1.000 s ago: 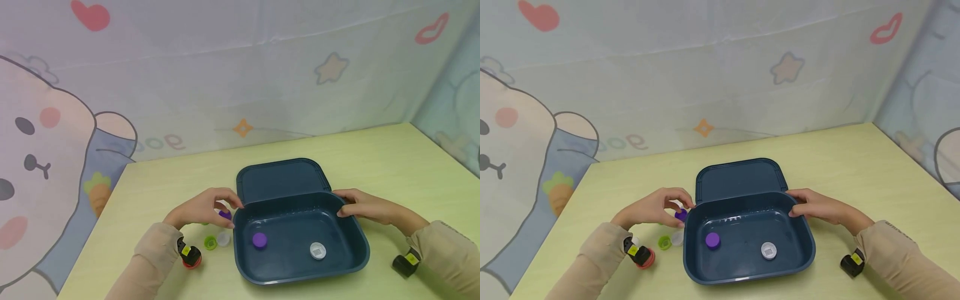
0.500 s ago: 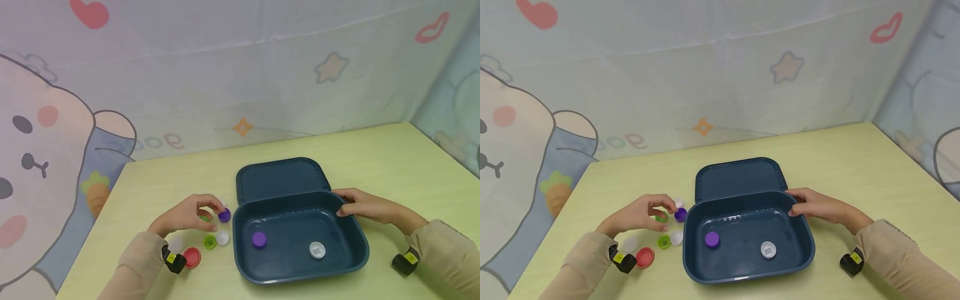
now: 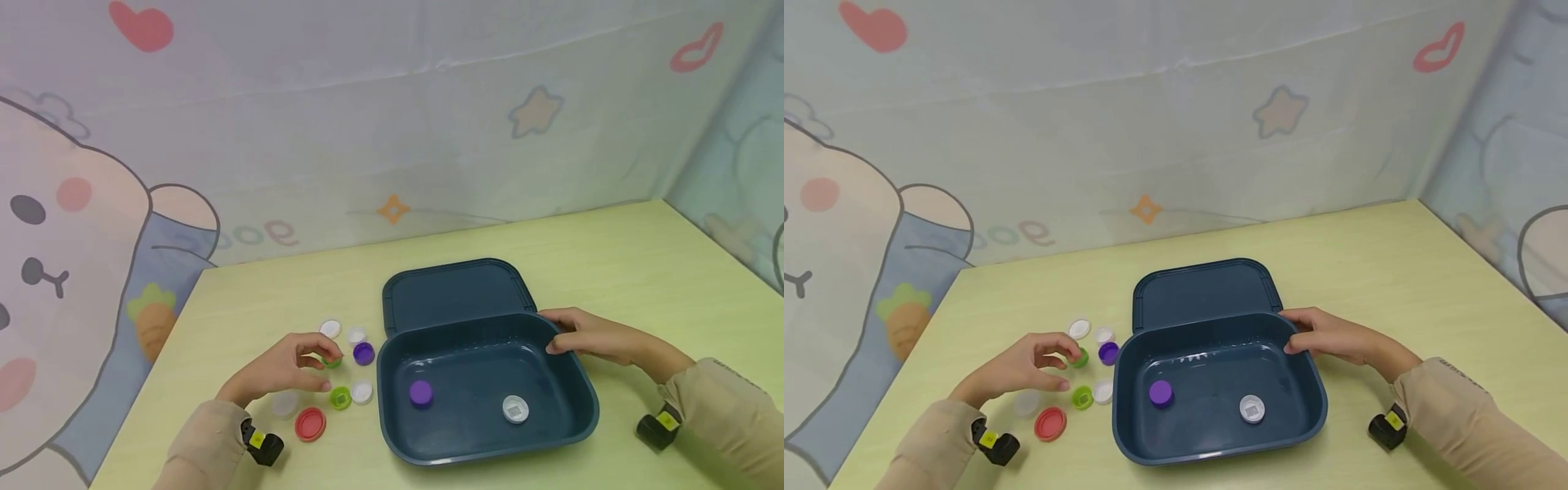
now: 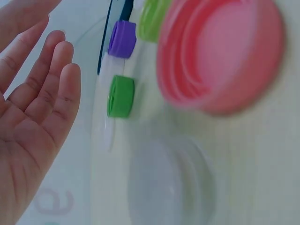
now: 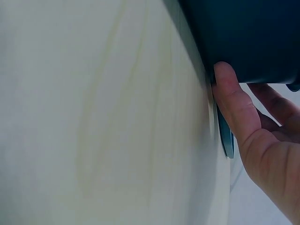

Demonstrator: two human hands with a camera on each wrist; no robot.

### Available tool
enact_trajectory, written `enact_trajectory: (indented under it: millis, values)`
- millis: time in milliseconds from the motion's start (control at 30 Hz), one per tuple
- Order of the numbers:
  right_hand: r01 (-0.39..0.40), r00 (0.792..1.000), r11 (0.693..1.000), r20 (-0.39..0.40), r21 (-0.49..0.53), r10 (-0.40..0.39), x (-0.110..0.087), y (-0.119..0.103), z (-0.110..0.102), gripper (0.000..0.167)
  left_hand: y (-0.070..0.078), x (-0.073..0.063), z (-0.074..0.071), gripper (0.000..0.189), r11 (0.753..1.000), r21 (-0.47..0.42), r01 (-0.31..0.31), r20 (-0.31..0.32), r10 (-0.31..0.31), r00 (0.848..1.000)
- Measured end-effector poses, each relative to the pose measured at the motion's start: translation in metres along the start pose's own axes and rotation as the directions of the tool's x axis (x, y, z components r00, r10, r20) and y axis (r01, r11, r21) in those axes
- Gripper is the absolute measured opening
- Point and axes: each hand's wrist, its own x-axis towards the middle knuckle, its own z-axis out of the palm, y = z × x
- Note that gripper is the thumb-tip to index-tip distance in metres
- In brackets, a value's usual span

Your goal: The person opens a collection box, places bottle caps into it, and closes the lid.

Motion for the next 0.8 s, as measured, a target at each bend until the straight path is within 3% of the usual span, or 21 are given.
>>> enact_trajectory:
  millis: [267,433,800]
  values:
    - [0.023,1.0,0.999,0.013,0.032,-0.024,0.002,-0.001,0.002,0.047,-0.018,-0.014,-0.004,0.04,0.998,-0.011,0.062,-0.072,-0.063,0.995]
    - [0.02,1.0,1.0,0.021,0.024,-0.02,0.001,0.0,0.001,0.046,-0.03,-0.025,-0.003,0.042,0.998,-0.03,0.057,-0.108,-0.06,0.992]
    - [0.024,1.0,0.999,0.011,0.041,-0.025,0.002,0.001,0.002,0.048,-0.036,-0.037,-0.007,0.042,0.996,-0.008,0.088,-0.121,-0.089,0.989]
